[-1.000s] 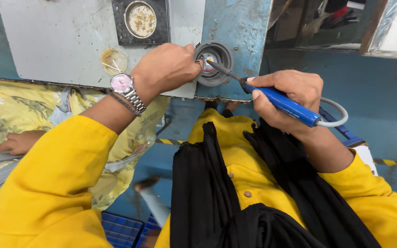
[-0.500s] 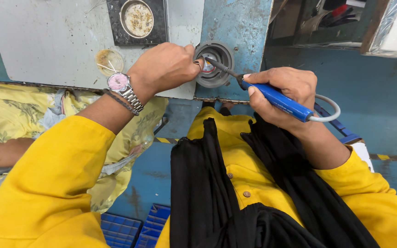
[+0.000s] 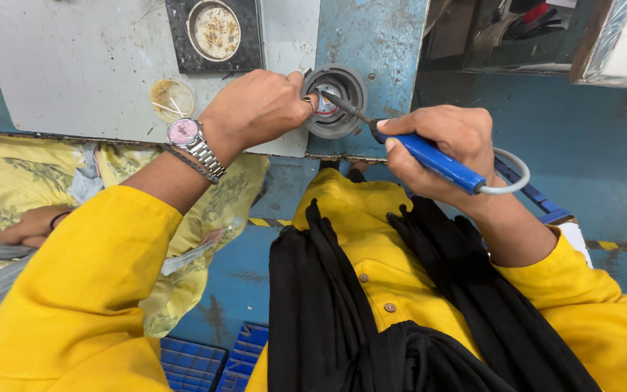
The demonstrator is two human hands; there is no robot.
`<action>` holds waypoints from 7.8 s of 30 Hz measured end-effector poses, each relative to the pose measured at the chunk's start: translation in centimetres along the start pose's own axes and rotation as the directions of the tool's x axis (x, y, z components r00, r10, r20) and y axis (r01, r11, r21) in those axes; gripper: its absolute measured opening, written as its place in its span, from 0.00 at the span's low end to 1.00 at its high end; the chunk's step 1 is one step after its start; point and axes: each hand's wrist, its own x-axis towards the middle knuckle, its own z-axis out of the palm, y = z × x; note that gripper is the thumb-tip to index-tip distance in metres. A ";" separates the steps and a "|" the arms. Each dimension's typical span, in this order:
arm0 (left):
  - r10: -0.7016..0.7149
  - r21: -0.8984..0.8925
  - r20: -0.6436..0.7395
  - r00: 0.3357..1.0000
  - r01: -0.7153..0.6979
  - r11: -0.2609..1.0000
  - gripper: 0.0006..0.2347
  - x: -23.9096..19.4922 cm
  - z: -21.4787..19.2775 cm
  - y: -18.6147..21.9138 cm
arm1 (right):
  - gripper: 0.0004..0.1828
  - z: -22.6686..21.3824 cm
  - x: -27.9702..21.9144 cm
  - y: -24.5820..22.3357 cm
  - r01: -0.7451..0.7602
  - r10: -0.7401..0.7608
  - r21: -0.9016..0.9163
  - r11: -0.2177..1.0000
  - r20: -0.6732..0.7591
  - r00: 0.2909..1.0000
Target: The person assembles an LED light component by placing a LED board into a plastic housing, stripping wires with pliers, and soldering connections.
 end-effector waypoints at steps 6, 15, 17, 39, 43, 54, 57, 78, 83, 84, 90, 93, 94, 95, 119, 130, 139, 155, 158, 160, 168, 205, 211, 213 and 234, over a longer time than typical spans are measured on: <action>-0.002 0.016 0.036 0.999 0.002 1.000 0.08 0.1 0.0 -0.1 | 0.07 0.3 0.1 -0.6 0.038 -0.038 -0.015 0.999 0.002 0.999; 0.032 0.054 0.018 0.999 -0.033 0.998 0.07 0.2 0.4 -0.3 | 0.06 0.8 -0.1 -0.8 0.051 -0.051 -0.008 0.999 0.015 0.999; 0.031 0.061 0.013 0.999 -0.032 0.998 0.07 0.2 0.5 -0.3 | 0.06 1.0 -0.2 -0.8 0.072 -0.072 -0.023 0.997 0.019 0.997; -0.258 -0.059 -0.214 0.942 0.251 0.966 0.07 -0.7 2.5 4.0 | 0.09 1.3 -2.7 -0.2 -0.187 0.200 0.104 0.977 -0.140 0.970; -0.268 -0.058 -0.193 0.944 0.262 0.963 0.05 -0.7 2.7 3.7 | 0.09 1.5 -2.7 0.0 -0.195 0.218 0.156 0.968 -0.142 0.966; -0.271 -0.107 -0.212 0.939 0.254 0.961 0.05 -0.8 2.7 3.5 | 0.08 2.1 -2.7 0.5 -0.203 0.223 0.144 0.969 -0.145 0.964; -0.273 -0.108 -0.208 0.939 0.256 0.961 0.04 -0.8 2.7 3.5 | 0.08 2.1 -2.7 0.5 -0.167 0.185 0.126 0.978 -0.150 0.971; -0.292 -0.090 -0.161 0.943 0.280 0.956 0.07 -1.0 3.1 4.1 | 0.08 1.4 -1.7 0.3 -0.019 0.018 -0.004 1.000 -0.160 0.987; -0.293 -0.119 -0.203 0.934 0.274 0.954 0.08 -1.2 2.6 4.0 | 0.14 -1.2 -4.1 -0.1 -0.143 0.160 0.085 0.986 -0.257 0.953; -0.297 -0.146 -0.198 0.934 0.271 0.951 0.08 -1.2 2.2 4.0 | 0.14 -1.7 -4.5 -0.4 -0.160 0.181 0.096 0.982 -0.278 0.944; -0.441 -0.195 0.021 0.897 0.436 0.879 0.26 -0.4 -1.9 3.9 | 0.16 -2.6 -6.0 -0.9 -0.173 0.255 0.233 0.957 -0.391 0.884; -0.494 -0.296 -0.241 0.835 0.422 0.857 0.16 -0.5 -3.4 4.4 | 0.17 -2.5 -6.4 -0.6 -0.179 0.301 0.301 0.936 -0.427 0.853; -0.498 -0.335 -0.373 0.783 0.387 0.859 0.09 -0.5 -3.4 4.6 | 0.17 -2.4 -6.4 -0.4 -0.172 0.301 0.308 0.935 -0.442 0.845; -0.530 -0.374 -0.337 0.779 0.406 0.834 0.08 -0.2 -3.2 4.6 | 0.17 -2.4 -6.4 -0.2 -0.165 0.301 0.314 0.935 -0.457 0.837; -0.383 -0.085 -0.068 0.921 0.377 0.922 0.02 5.1 0.7 2.3 | 0.17 -3.7 -9.0 2.6 -0.036 0.214 0.298 0.954 -0.593 0.776; -0.347 -0.193 0.309 0.885 0.416 0.889 0.07 5.7 0.0 -0.5 | 0.18 -3.8 -9.7 2.5 -0.077 0.259 0.312 0.947 -0.602 0.756; -0.290 -0.315 0.405 0.867 0.430 0.846 0.06 6.1 -1.5 -1.0 | 0.19 -4.0 -9.4 2.9 -0.090 0.247 0.285 0.954 -0.582 0.775; -0.247 -0.069 0.490 0.836 0.320 0.945 0.07 7.2 -3.9 0.8 | 0.20 -4.2 -10.0 3.7 -0.123 0.268 0.273 0.954 -0.597 0.756; -0.209 -0.050 0.432 0.878 0.254 0.966 0.06 6.7 -3.9 0.5 | 0.21 -4.2 -10.0 3.9 -0.117 0.262 0.269 0.956 -0.604 0.753; -0.193 -0.012 0.396 0.898 0.215 0.977 0.05 6.2 -3.6 0.2 | 0.21 -4.1 -9.9 4.0 -0.112 0.259 0.270 0.956 -0.601 0.756; -0.380 0.356 -0.092 0.920 0.387 0.851 0.05 5.9 2.0 3.6 | 0.21 -3.9 -9.4 3.8 -0.101 0.252 0.278 0.955 -0.589 0.768; -0.670 -0.728 -0.205 0.713 0.347 0.591 0.03 1.9 1.4 5.2 | 0.18 -0.1 -8.7 3.5 -0.047 0.321 0.470 0.881 -0.523 0.790; -0.650 -0.665 -0.091 0.754 0.440 0.604 0.03 2.6 1.1 5.1 | 0.16 0.5 -9.1 3.2 -0.065 0.349 0.499 0.864 -0.502 0.791; -0.622 -0.668 -0.135 0.771 0.393 0.632 0.04 2.4 1.3 5.1 | 0.16 0.3 -9.3 3.2 -0.073 0.348 0.489 0.869 -0.500 0.793; -0.644 -0.671 -0.283 0.711 0.333 0.663 0.03 0.8 2.5 7.2 | 0.16 1.9 -11.0 1.1 -0.136 0.286 0.380 0.915 -0.374 0.882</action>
